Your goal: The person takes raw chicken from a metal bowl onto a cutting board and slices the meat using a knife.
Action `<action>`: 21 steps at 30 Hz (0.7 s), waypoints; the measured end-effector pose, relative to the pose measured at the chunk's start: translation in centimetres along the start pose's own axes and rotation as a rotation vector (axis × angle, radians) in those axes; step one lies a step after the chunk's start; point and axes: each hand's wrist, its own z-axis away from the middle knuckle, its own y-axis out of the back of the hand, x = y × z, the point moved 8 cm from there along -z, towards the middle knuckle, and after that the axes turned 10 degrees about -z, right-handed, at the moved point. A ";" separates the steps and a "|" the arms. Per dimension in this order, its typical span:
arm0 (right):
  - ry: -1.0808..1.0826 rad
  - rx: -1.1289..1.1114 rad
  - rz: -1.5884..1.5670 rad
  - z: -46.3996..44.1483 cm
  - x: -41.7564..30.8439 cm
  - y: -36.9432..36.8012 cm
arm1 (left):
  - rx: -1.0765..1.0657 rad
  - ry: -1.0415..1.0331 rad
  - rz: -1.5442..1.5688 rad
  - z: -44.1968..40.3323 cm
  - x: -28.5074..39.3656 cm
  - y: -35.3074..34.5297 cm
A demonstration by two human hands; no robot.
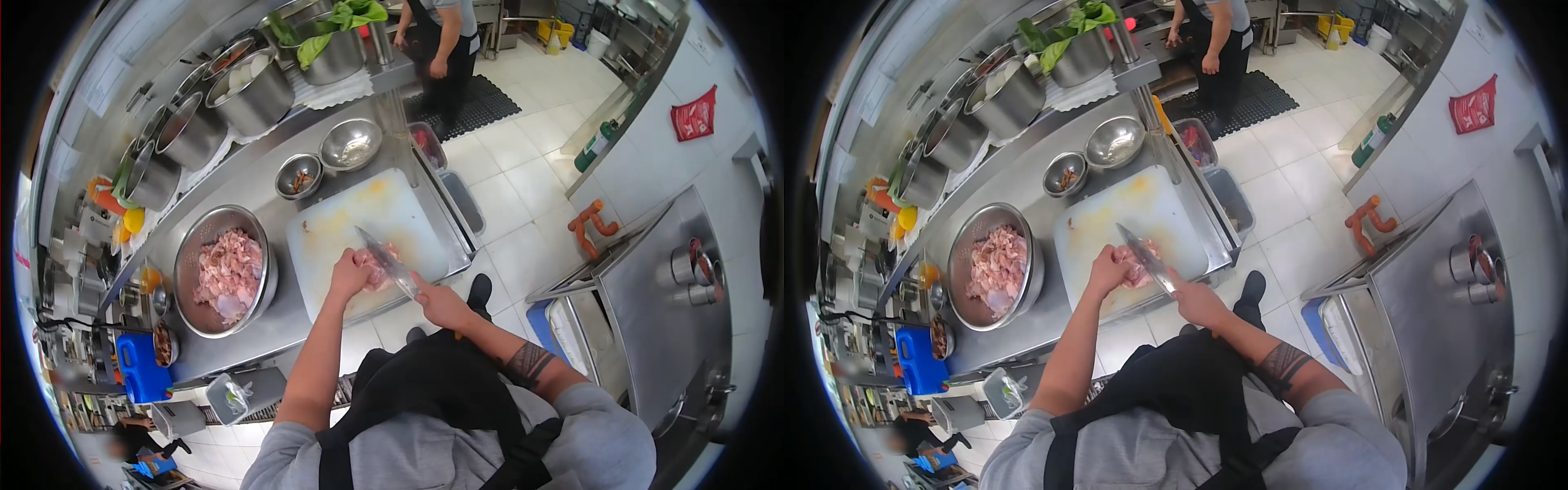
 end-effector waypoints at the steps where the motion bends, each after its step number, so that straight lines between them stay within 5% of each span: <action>1: -0.020 -0.007 0.031 0.0 -0.2 0.2 | 0.005 0.006 0.013 0.0 -0.7 -0.3; 6: -0.038 -0.028 0.047 -0.3 0.2 0.2 | 0.098 -0.011 0.400 0.8 -3.5 -1.5; 14: -0.158 -0.007 -0.065 0.5 -3.2 1.2 | 0.400 -0.110 0.363 4.2 -1.5 1.5; 21: -0.137 -0.047 0.071 0.0 -4.3 -0.4 | 0.206 0.042 0.519 2.5 -2.9 -0.3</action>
